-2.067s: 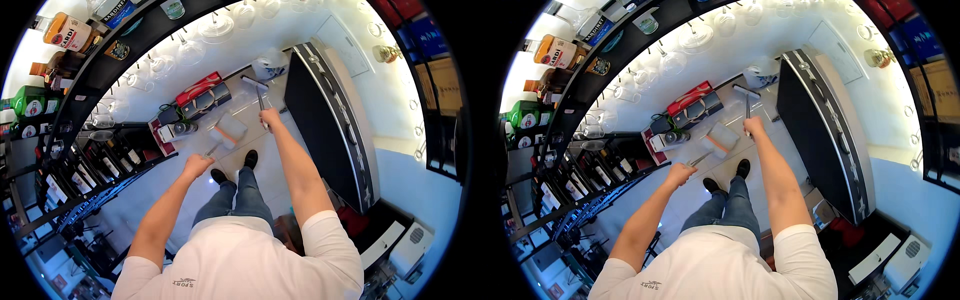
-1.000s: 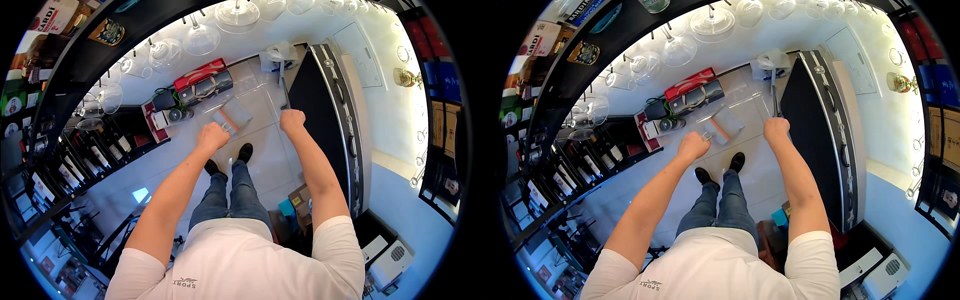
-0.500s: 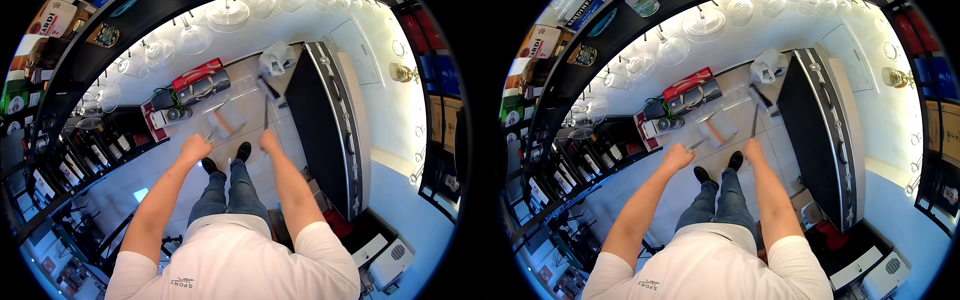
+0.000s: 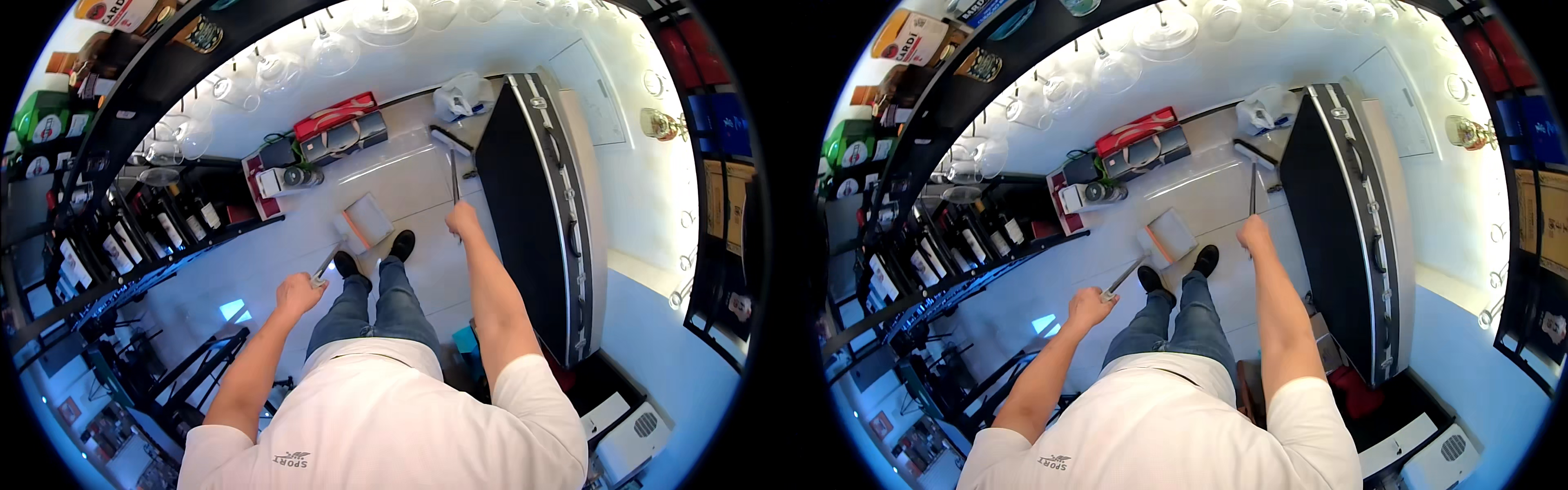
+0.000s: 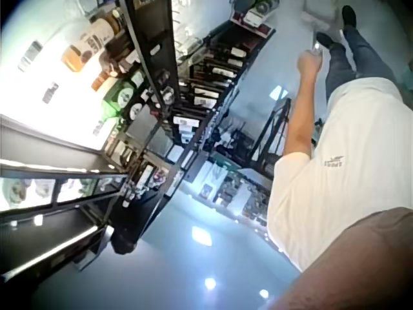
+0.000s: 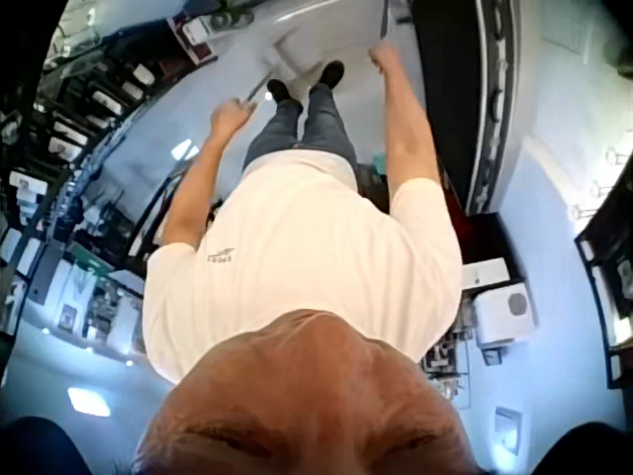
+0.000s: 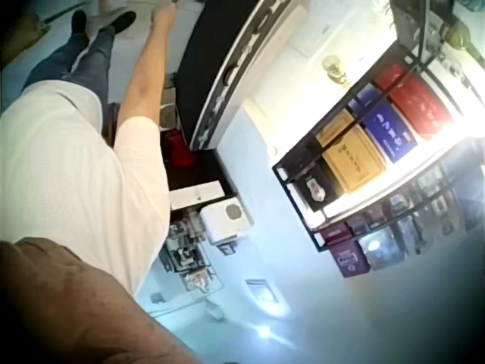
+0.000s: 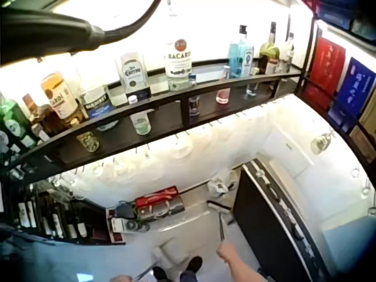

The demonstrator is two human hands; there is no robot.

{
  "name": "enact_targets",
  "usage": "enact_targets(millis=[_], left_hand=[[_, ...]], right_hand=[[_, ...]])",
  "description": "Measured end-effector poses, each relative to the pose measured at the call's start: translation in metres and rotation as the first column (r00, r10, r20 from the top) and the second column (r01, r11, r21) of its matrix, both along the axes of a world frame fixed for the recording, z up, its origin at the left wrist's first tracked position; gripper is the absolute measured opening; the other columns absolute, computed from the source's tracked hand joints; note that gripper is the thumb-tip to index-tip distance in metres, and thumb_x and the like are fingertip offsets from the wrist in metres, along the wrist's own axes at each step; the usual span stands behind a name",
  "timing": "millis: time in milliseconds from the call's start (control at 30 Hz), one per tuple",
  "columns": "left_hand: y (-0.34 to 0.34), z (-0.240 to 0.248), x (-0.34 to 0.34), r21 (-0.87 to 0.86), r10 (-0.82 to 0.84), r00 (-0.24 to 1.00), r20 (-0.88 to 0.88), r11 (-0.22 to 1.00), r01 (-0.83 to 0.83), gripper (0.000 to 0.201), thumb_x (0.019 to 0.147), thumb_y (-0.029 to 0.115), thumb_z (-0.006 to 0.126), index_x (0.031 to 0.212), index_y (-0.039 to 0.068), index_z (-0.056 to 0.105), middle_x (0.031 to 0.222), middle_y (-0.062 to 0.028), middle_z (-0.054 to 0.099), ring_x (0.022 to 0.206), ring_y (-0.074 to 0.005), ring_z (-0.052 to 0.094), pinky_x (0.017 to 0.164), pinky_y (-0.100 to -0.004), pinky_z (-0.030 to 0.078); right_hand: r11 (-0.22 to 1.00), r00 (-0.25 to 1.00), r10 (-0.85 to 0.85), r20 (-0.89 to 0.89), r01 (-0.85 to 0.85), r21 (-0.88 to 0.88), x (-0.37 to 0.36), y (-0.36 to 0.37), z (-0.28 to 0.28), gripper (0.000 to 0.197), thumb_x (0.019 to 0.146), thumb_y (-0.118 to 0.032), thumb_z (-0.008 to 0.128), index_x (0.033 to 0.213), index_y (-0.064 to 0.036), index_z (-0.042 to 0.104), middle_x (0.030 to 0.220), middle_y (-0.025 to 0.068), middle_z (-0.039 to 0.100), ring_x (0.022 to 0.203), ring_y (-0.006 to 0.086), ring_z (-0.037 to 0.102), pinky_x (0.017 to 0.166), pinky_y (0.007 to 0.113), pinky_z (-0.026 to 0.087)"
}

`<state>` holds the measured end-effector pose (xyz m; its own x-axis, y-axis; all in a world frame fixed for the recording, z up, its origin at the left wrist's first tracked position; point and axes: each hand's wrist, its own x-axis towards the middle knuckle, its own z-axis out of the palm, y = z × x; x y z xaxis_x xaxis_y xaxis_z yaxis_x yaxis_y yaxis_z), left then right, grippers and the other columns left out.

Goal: The person sweeps the tiled floor using a broom and a dustpan, moving around various furniture items like chairs and a mahjong table to collect debris.

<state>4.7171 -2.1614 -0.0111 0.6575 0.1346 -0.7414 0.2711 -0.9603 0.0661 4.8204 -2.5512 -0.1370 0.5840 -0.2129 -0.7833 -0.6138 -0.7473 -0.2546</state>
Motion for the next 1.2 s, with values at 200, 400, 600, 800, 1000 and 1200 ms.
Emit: enact_targets(millis=[200,400,600,800,1000,1200], left_hand=[[0.017,-0.003,-0.031,0.01,0.121,0.991,0.052,0.993,-0.122,0.051,0.08,0.053,0.068,0.083,0.003,0.072,0.081,-0.0229,0.069,0.084,-0.0406,0.067,0.074,-0.0483,0.053],[0.046,0.001,-0.059,0.039,0.16,0.987,0.009,0.986,-0.16,0.051,0.08,0.054,0.067,0.088,0.004,0.072,0.09,-0.0206,0.07,0.09,-0.0387,0.067,0.079,-0.0467,0.053],[0.081,0.014,-0.095,0.048,0.205,0.979,0.021,0.977,-0.206,0.053,0.079,0.056,0.067,0.087,0.004,0.072,0.088,-0.0204,0.07,0.088,-0.0377,0.067,0.077,-0.0466,0.054],[0.133,0.008,-0.159,0.057,0.319,0.945,0.07,0.945,-0.323,0.054,0.078,0.058,0.068,0.083,0.005,0.072,0.086,-0.0195,0.07,0.087,-0.0372,0.068,0.077,-0.0459,0.054],[0.182,0.0,-0.217,0.042,0.421,0.899,0.124,0.903,-0.428,0.058,0.076,0.06,0.069,0.082,0.002,0.072,0.085,-0.0212,0.07,0.086,-0.038,0.068,0.075,-0.0463,0.054],[0.212,-0.005,-0.242,-0.002,0.457,0.876,0.151,0.887,-0.462,0.066,0.076,0.065,0.066,0.081,-0.001,0.071,0.085,-0.0239,0.069,0.086,-0.0396,0.068,0.075,-0.0475,0.053]], right_hand=[[0.992,0.99,0.123,0.063,-0.124,0.013,-0.074,0.07,-0.049,0.011,0.076,-0.005,0.063,0.077,0.004,0.068,0.08,0.0269,0.069,0.077,0.0408,0.069,0.069,0.044,0.056],[0.975,0.97,0.172,-0.172,-0.143,0.169,-0.11,0.079,0.018,0.017,0.078,-0.007,0.061,0.088,0.0049,0.068,0.089,0.0286,0.068,0.087,0.0401,0.069,0.071,0.044,0.056],[0.965,0.96,0.263,0.1,-0.26,-0.038,-0.084,0.085,0.012,0.021,0.078,-0.008,0.063,0.093,0.0066,0.066,0.083,0.0247,0.07,0.079,0.0364,0.071,0.067,0.046,0.056],[0.941,0.937,0.336,0.092,-0.332,-0.057,-0.085,0.189,-0.049,0.023,0.076,-0.012,0.066,0.09,0.0054,0.069,0.085,0.0211,0.071,0.078,0.0356,0.071,0.073,0.043,0.056],[0.917,0.918,0.397,-0.011,-0.396,0.039,-0.161,0.274,-0.041,0.026,0.073,-0.013,0.067,0.09,0.0048,0.072,0.091,0.0257,0.07,0.089,0.0379,0.069,0.08,0.044,0.055],[0.898,0.931,0.363,0.028,-0.357,0.258,-0.162,0.262,0.017,0.018,0.074,-0.004,0.053,0.082,0.0061,0.066,0.067,0.0204,0.066,0.055,0.0295,0.066,0.054,0.041,0.053]])
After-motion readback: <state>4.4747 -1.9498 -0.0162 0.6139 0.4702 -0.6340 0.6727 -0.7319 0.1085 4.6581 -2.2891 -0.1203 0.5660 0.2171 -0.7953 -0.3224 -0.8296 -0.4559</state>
